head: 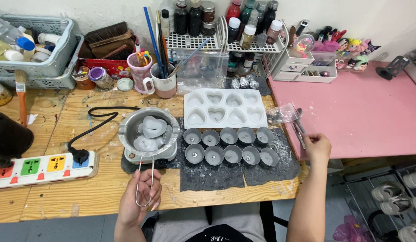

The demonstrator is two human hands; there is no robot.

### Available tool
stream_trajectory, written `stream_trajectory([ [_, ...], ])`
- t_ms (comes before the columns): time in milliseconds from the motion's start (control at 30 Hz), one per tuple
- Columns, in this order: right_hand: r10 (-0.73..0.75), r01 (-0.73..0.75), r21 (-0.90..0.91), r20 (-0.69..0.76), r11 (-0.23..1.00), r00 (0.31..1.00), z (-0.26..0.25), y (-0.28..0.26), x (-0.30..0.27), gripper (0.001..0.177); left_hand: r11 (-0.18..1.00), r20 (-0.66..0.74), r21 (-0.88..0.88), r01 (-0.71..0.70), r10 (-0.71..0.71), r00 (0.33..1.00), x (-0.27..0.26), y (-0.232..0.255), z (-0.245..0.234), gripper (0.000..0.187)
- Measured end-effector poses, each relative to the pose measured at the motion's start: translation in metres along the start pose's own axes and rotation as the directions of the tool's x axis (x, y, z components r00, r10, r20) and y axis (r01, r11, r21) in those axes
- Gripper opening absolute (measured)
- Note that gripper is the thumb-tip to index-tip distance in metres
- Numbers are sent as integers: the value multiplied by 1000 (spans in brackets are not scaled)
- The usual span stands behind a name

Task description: Placing candle wicks into metal containers and stirring melting wax in a pot.

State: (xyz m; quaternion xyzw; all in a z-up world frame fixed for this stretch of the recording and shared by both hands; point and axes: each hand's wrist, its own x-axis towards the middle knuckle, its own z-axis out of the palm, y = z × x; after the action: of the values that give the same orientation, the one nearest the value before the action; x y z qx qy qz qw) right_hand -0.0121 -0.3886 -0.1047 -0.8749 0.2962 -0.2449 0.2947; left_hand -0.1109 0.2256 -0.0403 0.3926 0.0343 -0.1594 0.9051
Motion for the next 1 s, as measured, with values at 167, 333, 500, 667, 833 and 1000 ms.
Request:
stream_trajectory([
  [167,-144,156,118,-102,981,984,-2,6,-4,21,1000,40,-4,-5,5,999,0,-4,-3,60],
  [333,-255,310,188,-268,932,929,-18,-24,-22,14,1000,69,-28,4,-2,998,3,-9,1,59],
  [500,-192,326,676,-268,661,944,-52,-137,-78,16,999,47,22,-24,23,999,3,-10,3,62],
  [667,-256,106,933,-15,345,967,-31,-198,-119,14,1000,54,-1,-21,21,998,2,-9,9,63],
  [833,-516,223,933,-48,283,856,3,-255,-170,28,1000,48,3,-20,19,999,0,-12,14,62],
  [1000,-823,488,716,219,500,524,5,-336,-208,27,999,64,23,-31,30,998,0,-14,12,61],
])
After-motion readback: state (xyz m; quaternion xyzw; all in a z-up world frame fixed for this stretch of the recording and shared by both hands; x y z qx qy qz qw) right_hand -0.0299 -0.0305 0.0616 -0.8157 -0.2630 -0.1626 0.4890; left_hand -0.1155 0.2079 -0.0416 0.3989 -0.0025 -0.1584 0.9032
